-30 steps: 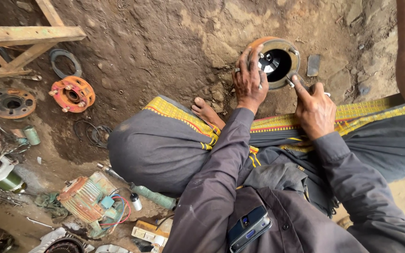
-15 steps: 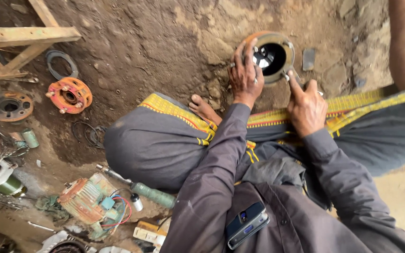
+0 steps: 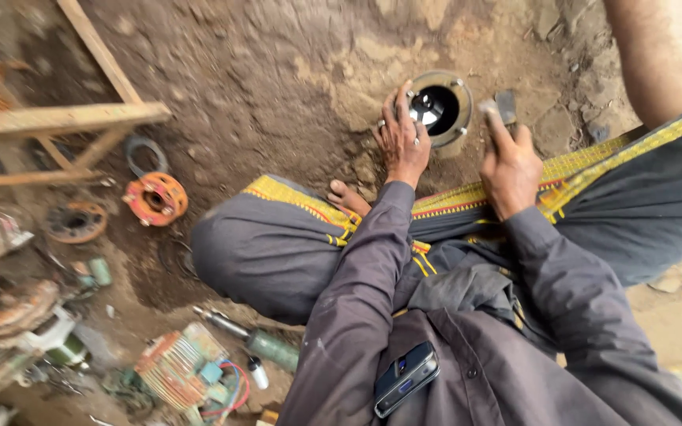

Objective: The person sits on the ground holding a pump housing with an impeller inside, and repeatedly scrapes the flat rim of the housing with a small flat metal tool, working around the edge. At the end the person turns toward a water channel beside the work area.

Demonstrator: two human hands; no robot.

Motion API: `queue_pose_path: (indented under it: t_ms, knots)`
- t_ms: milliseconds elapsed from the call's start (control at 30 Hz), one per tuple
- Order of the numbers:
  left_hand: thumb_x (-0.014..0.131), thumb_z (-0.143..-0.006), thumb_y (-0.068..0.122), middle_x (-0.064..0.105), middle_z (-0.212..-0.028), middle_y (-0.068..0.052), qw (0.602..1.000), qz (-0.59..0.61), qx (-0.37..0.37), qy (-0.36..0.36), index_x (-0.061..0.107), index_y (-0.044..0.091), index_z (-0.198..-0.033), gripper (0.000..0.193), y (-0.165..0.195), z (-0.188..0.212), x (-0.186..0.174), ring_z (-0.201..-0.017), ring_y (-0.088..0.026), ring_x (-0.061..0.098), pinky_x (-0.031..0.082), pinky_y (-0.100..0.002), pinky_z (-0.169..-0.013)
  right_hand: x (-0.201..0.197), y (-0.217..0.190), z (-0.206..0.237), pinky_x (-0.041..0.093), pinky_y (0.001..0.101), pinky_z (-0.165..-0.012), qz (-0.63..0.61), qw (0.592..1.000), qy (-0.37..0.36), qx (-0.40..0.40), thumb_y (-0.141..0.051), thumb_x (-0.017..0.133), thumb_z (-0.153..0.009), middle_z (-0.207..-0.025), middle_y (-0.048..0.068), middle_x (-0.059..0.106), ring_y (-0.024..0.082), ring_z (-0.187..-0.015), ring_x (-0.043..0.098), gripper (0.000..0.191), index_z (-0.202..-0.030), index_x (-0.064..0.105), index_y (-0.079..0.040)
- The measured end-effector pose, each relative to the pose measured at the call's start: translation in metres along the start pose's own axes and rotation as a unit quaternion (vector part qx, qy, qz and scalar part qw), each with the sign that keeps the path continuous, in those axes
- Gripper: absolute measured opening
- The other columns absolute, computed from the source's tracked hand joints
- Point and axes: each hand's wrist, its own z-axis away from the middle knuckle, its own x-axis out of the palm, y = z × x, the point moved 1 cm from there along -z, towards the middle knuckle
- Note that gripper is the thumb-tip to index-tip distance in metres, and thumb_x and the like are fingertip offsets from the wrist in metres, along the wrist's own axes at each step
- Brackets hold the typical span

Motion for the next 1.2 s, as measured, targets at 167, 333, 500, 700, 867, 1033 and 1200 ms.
queue_pose_path:
  t_ms: [167, 333, 500, 700, 867, 1033, 1200]
  knots:
    - [0.062, -0.082, 0.006, 0.044, -0.151, -0.017, 0.999, 0.002, 0.021, -0.033, 0.031, 0.019, -0.156, 0.082, 0.001, -0.001, 0.007, -0.126, -0.038, 0.059, 0.041, -0.052, -0.109, -0.002, 0.008, 0.028, 0.051, 0.0510, -0.063, 0.008, 0.999, -0.032, 0.010, -0.016, 0.063, -0.099, -0.096, 0.018, 0.057, 0.042, -0.072, 0.063, 0.047, -0.147, 0.061, -0.019]
    - [0.056, -0.090, 0.008, 0.045, -0.152, -0.016, 0.998, 0.041, 0.021, -0.040, 0.035, 0.014, -0.158, 0.072, -0.003, 0.005, 0.020, -0.133, -0.036, 0.055, 0.044, -0.049, -0.110, -0.001, 0.016, 0.029, 0.050, 0.0510, -0.060, 0.010, 0.999, -0.045, 0.014, -0.019, 0.063, -0.101, -0.094, 0.018, 0.056, 0.040, -0.067, 0.062, 0.045, -0.146, 0.062, -0.017]
    - [0.055, -0.086, 0.012, 0.047, -0.153, -0.012, 0.996, -0.001, 0.087, 0.020, 0.041, 0.010, -0.153, 0.068, -0.003, 0.006, 0.021, -0.146, -0.034, 0.043, 0.027, -0.051, -0.121, -0.014, 0.023, 0.028, 0.050, 0.0511, -0.061, -0.008, 0.999, -0.027, 0.031, -0.019, 0.063, -0.102, -0.093, 0.018, 0.055, 0.039, -0.067, 0.062, 0.044, -0.146, 0.062, -0.017]
    - [0.053, -0.093, 0.014, 0.045, -0.161, -0.011, 0.996, 0.037, 0.070, 0.047, 0.042, 0.009, -0.154, 0.062, 0.007, -0.003, 0.022, -0.158, -0.030, 0.033, 0.017, -0.053, -0.129, -0.021, 0.032, 0.022, 0.051, 0.0509, -0.064, -0.037, 0.997, -0.016, 0.058, -0.017, 0.064, -0.104, -0.097, 0.019, 0.055, 0.040, -0.070, 0.062, 0.041, -0.145, 0.063, -0.017]
    - [0.051, -0.092, 0.015, 0.043, -0.162, -0.012, 0.990, 0.040, 0.132, 0.033, 0.043, 0.012, -0.154, 0.063, 0.016, -0.018, 0.021, -0.156, -0.033, 0.032, 0.018, -0.053, -0.129, -0.022, 0.036, 0.013, 0.049, 0.0517, -0.063, -0.045, 0.997, -0.018, 0.063, -0.016, 0.064, -0.102, -0.097, 0.019, 0.055, 0.042, -0.073, 0.061, 0.044, -0.146, 0.063, -0.016]
    - [0.051, -0.102, 0.020, 0.050, -0.153, -0.011, 0.995, -0.013, 0.100, -0.011, 0.049, 0.017, -0.152, 0.050, 0.010, -0.018, 0.020, -0.145, -0.034, 0.045, 0.031, -0.049, -0.121, -0.022, 0.033, 0.013, 0.048, 0.0523, -0.064, -0.036, 0.997, -0.032, 0.063, -0.015, 0.064, -0.102, -0.097, 0.018, 0.055, 0.042, -0.074, 0.061, 0.045, -0.147, 0.062, -0.017]
    - [0.048, -0.101, 0.018, 0.053, -0.148, -0.011, 0.996, 0.002, 0.087, -0.025, 0.049, 0.019, -0.153, 0.052, 0.003, -0.022, 0.024, -0.134, -0.034, 0.053, 0.043, -0.048, -0.111, -0.016, 0.026, 0.016, 0.050, 0.0514, -0.061, 0.004, 0.999, -0.047, 0.024, -0.015, 0.065, -0.099, -0.096, 0.018, 0.054, 0.040, -0.069, 0.061, 0.052, -0.150, 0.060, -0.019]
